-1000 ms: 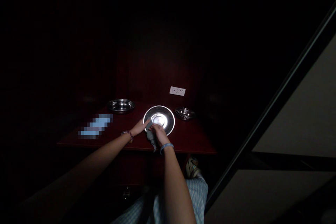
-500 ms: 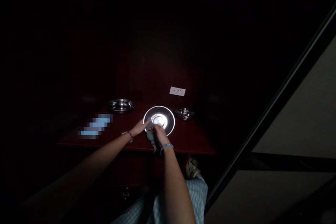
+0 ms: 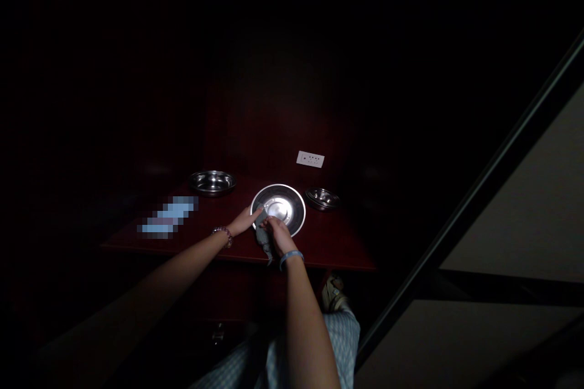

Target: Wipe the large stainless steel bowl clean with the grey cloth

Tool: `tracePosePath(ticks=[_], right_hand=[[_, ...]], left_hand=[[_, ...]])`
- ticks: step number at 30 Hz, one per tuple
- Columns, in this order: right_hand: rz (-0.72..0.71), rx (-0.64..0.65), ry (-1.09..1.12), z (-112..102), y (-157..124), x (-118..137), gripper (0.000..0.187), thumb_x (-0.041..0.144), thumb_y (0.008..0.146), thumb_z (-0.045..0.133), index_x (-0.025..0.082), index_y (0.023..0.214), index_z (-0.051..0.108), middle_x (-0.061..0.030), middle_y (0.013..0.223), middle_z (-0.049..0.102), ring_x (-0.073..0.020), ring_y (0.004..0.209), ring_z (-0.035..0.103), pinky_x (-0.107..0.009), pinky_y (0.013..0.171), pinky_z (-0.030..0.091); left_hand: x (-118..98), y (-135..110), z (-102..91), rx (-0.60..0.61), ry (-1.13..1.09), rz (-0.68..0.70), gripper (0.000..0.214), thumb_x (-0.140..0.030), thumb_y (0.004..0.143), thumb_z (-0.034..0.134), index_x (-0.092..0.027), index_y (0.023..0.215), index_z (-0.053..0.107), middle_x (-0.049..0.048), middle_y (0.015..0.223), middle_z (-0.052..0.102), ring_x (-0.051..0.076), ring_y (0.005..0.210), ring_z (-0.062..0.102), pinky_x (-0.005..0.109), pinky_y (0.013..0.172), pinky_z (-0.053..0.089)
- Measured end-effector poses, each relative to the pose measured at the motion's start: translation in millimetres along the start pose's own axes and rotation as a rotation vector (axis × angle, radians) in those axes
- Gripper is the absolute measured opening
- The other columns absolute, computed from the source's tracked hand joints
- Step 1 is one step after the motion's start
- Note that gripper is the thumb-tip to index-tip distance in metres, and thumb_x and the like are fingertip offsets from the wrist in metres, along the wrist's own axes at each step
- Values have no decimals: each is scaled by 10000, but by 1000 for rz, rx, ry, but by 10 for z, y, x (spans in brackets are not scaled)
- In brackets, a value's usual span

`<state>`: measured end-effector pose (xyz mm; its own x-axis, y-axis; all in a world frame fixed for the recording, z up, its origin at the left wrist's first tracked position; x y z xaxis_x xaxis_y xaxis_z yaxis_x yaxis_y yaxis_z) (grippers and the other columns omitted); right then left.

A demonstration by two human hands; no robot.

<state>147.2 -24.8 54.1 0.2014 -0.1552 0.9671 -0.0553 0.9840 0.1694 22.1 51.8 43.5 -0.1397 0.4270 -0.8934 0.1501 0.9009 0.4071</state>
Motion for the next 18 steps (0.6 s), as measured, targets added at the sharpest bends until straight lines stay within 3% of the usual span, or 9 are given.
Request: tracePosePath(ticks=[7,18], right_hand=[[13,-5,3,-12,22,-29,324,524,694,771,245,704,605,-11,706,657,-201,792,660,-314,800,514],[22,-2,10,-15,55,-70,312,518,718,735,239,740,600,-16,730,660,-233,826,678,-368,837,519]], left_hand=[[-68,-19,0,8,15,6,366,-547,838,523,-203,879,643,125,891,747,303,934,687,424,901,550],[-90,-27,-1,26,11,-9,387,-574,848,549,-210,864,682,127,844,760,331,931,699,429,881,568]])
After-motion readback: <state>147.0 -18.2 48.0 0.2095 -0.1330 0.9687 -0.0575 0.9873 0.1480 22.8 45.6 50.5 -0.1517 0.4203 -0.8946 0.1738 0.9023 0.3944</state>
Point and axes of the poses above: each hand's wrist, its own y-axis towards the middle knuckle, its own z-axis out of the palm, x = y × z, the point moved 7 cm from there along y, towards the middle knuckle
